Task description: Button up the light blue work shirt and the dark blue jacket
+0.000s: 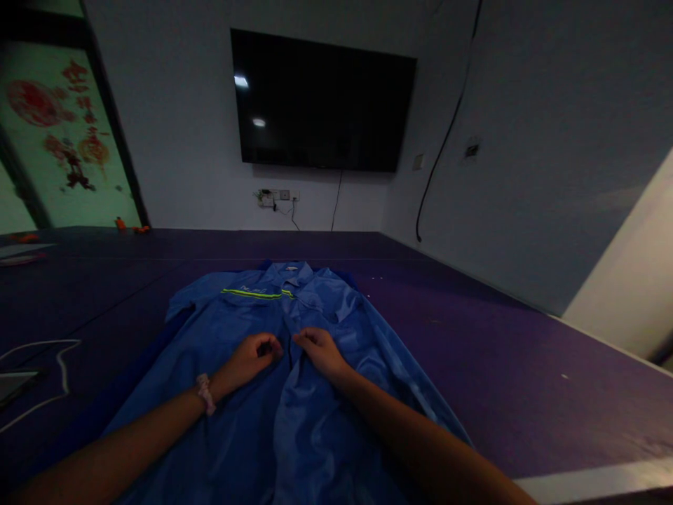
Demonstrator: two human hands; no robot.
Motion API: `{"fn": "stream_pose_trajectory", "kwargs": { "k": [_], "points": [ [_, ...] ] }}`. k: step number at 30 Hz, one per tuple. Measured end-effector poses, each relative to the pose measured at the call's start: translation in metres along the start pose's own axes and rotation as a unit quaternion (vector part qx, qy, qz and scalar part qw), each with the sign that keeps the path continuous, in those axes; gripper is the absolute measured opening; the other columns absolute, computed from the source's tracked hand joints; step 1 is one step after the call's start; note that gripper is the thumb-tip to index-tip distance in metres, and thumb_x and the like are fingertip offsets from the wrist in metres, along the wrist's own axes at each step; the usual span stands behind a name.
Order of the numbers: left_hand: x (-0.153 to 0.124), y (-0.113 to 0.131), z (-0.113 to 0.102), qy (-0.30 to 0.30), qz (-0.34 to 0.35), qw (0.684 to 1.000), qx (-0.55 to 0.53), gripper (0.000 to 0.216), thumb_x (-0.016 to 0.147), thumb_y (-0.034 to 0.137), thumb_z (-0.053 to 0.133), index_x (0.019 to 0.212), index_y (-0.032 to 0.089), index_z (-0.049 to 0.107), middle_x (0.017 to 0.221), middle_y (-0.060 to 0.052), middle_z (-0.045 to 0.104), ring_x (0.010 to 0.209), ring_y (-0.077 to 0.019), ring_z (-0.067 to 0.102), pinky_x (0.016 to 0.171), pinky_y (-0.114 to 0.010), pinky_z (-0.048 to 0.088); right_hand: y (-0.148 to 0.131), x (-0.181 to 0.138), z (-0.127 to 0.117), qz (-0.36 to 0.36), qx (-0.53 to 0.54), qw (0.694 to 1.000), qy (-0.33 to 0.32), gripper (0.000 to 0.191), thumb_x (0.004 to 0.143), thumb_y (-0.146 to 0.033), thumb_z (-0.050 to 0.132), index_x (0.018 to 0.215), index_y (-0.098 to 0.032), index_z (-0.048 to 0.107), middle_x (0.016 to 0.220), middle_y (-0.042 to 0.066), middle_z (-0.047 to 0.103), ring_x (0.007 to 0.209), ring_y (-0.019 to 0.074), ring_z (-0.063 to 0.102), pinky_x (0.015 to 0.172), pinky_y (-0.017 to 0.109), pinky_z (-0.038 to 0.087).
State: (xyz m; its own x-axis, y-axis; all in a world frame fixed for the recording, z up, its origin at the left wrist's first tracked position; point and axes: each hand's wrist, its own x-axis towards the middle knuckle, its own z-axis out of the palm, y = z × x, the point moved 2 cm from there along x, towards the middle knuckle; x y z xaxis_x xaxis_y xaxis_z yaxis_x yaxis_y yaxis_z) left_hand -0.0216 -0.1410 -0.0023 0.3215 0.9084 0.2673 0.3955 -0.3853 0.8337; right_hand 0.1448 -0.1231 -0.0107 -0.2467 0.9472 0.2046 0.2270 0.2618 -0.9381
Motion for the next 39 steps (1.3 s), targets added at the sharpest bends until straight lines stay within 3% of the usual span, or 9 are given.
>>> {"fn": "stream_pose_trajectory", "kwargs": {
  "k": [9,17,26,33,39],
  "points": [
    [0.002,-0.005,0.0,0.005,0.009,1.0,-0.008,0.015,0.07,0.028,0.054,0.07,0.013,0.06,0.069,-0.002,0.061,0.063,-0.0123,0.052,0.061,-0.022,0.04,-0.008,-0.006,0.005,-0.011,0.041,0.998,-0.051,0.027,0.069,-0.04,0.056,0.065,-0.014,0.061,0.048,-0.004,0.046,0.044,0.0065,0.038,0.044,0.019,0.028],
    [0.002,-0.002,0.0,0.02,-0.013,0.998,-0.054,0.012,0.068,0.025,0.054,0.069,0.014,0.059,0.069,-0.002,0.061,0.067,-0.0135,0.054,0.066,-0.023,0.042,-0.009,-0.005,0.006,-0.006,0.013,0.999,-0.049,0.034,0.078,-0.034,0.045,0.051,-0.016,0.051,0.042,-0.004,0.041,0.041,0.0075,0.038,0.044,0.02,0.028],
    [-0.002,0.003,-0.003,0.033,-0.026,0.997,-0.066,0.014,0.066,0.027,0.056,0.068,0.014,0.059,0.064,-0.001,0.059,0.062,-0.0125,0.052,0.06,-0.022,0.041,-0.013,-0.008,0.008,0.0,0.052,0.998,-0.038,0.017,0.07,-0.024,0.05,0.064,-0.014,0.062,0.046,-0.004,0.048,0.042,0.0061,0.039,0.042,0.018,0.029],
    [-0.004,0.008,-0.005,0.045,-0.031,0.996,-0.071,0.014,0.065,0.028,0.054,0.065,0.014,0.058,0.062,0.0,0.056,0.06,-0.0121,0.05,0.059,-0.022,0.039,-0.005,-0.005,0.009,0.012,0.058,0.997,-0.05,0.017,0.068,-0.019,0.048,0.068,-0.015,0.065,0.051,-0.003,0.053,0.042,0.0062,0.042,0.041,0.017,0.031],
    [-0.004,0.006,-0.005,0.037,-0.03,0.997,-0.063,0.013,0.065,0.026,0.054,0.067,0.014,0.058,0.065,0.0,0.057,0.063,-0.0124,0.051,0.06,-0.022,0.039,-0.005,-0.006,0.01,-0.034,0.06,0.996,-0.057,0.013,0.062,-0.018,0.058,0.072,-0.014,0.065,0.061,-0.001,0.06,0.053,0.0082,0.051,0.049,0.018,0.039]
  ]
}}
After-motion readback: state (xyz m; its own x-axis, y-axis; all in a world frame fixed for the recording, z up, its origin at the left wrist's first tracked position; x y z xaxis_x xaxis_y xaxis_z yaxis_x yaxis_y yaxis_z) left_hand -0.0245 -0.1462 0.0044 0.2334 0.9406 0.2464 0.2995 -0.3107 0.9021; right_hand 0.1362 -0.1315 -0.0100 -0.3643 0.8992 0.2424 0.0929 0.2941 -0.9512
